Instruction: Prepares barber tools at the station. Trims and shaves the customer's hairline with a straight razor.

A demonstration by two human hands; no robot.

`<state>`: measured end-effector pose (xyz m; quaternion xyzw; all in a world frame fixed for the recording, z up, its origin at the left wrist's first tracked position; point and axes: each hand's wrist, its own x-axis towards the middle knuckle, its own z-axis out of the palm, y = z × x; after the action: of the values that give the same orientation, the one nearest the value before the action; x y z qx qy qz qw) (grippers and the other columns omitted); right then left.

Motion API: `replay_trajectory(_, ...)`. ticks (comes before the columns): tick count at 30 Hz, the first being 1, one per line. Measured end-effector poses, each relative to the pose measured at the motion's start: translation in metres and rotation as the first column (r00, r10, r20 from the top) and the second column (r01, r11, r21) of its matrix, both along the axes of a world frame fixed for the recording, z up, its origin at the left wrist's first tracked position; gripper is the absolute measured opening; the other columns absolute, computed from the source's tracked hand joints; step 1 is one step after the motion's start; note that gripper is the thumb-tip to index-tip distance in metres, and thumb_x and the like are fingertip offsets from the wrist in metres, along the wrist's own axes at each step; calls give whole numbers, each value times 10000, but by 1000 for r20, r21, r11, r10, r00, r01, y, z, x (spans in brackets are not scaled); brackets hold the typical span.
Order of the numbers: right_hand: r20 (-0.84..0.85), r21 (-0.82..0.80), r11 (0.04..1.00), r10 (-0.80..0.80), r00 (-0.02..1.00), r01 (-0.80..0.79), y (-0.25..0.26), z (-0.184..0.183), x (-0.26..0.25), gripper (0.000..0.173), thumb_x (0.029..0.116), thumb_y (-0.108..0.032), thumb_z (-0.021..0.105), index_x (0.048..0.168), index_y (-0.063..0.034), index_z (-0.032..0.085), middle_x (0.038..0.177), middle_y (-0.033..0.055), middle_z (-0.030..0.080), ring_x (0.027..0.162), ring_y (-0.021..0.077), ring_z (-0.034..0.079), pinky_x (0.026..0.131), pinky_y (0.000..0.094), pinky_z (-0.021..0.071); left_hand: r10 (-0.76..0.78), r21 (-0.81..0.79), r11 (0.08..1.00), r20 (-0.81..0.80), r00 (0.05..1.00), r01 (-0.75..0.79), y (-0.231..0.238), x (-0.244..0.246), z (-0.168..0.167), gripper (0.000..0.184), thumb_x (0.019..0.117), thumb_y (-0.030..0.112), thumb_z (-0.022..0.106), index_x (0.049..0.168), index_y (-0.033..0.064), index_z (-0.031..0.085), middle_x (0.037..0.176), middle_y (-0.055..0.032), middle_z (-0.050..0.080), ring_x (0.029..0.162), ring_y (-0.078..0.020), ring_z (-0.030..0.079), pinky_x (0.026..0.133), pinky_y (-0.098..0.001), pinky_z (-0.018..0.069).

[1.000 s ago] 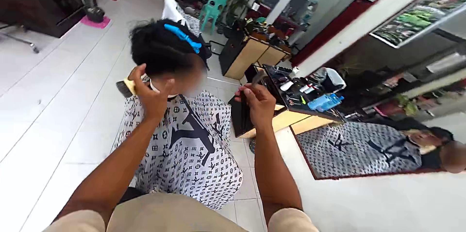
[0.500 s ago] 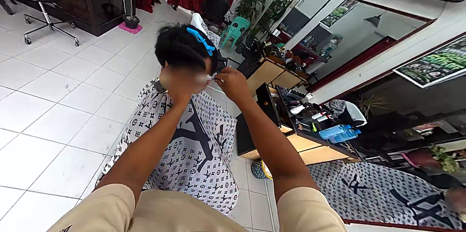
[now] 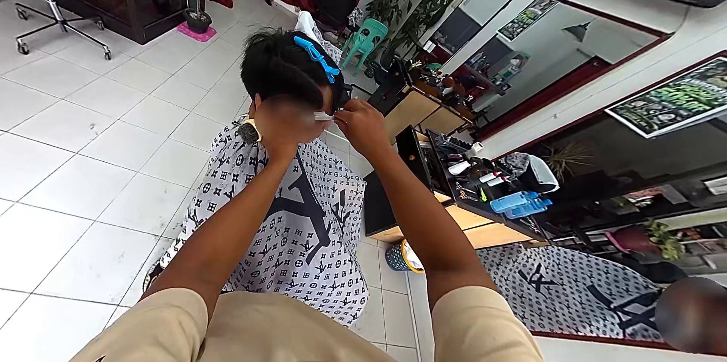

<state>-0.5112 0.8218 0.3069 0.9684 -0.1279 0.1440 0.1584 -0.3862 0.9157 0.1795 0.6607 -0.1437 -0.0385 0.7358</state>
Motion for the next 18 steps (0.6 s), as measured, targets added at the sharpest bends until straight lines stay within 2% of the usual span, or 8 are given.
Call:
replay_trajectory(5, -17, -7, 1000, -7, 1000, 7, 1, 0, 1, 170, 985, -127, 645, 988, -13, 772, 1001, 220, 693, 953, 408, 680, 789, 525, 562, -12, 0, 1000, -2, 1000, 12, 0, 1, 1, 1315, 631, 307, 939, 1639, 86, 124, 1675, -222, 162, 1464, -408, 343, 1121, -587, 368)
replay_trajectory(8, 6, 4, 1000, -5, 1000, 5, 2, 3, 1, 166, 980, -123, 653, 999, -11, 773, 1019, 228, 700, 960, 415, 683, 797, 537, 566, -38, 19, 999, -33, 999, 38, 4, 1, 5, 1320, 633, 297, 942, 1640, 94, 114, 1669, -233, 172, 1436, -425, 381, 1087, -621, 394)
replay_trajectory(11, -1, -2, 1000, -4, 1000, 4, 1, 4, 2, 165, 983, -127, 649, 1003, -17, 771, 1019, 225, 698, 965, 407, 684, 806, 523, 566, -38, 36, 999, -44, 998, 40, 5, 2, 6, 1332, 632, 309, 952, 1644, 111, 110, 1644, -244, 236, 1393, -432, 432, 1072, -612, 409)
replay_trajectory(14, -29, -5, 1000, 0, 1000, 0, 1, 3, 3, 168, 988, -127, 643, 997, -17, 770, 1021, 225, 696, 967, 407, 682, 805, 523, 565, -46, 34, 998, -54, 997, 48, 4, 2, 4, 1328, 640, 297, 941, 1646, 111, 94, 1623, -264, 269, 1385, -442, 434, 1076, -612, 405)
replay_trajectory(16, -31, -11, 1000, 7, 999, -8, 0, 3, 3, 168, 988, -124, 640, 988, -13, 766, 1016, 223, 697, 966, 408, 683, 804, 524, 565, -43, 36, 998, -59, 997, 45, 4, 2, 4, 1340, 628, 312, 944, 1644, 111, 94, 1581, -284, 329, 1356, -450, 461, 1040, -616, 432)
replay_trajectory(18, -13, -15, 1000, 13, 1000, -13, -1, 4, 2, 168, 986, -122, 643, 986, -7, 765, 1013, 225, 699, 966, 408, 685, 810, 521, 566, -44, 10, 999, -50, 998, 45, 4, 2, 2, 1345, 626, 324, 953, 1644, 102, 103, 1639, -248, 243, 1406, -425, 416, 1075, -599, 412)
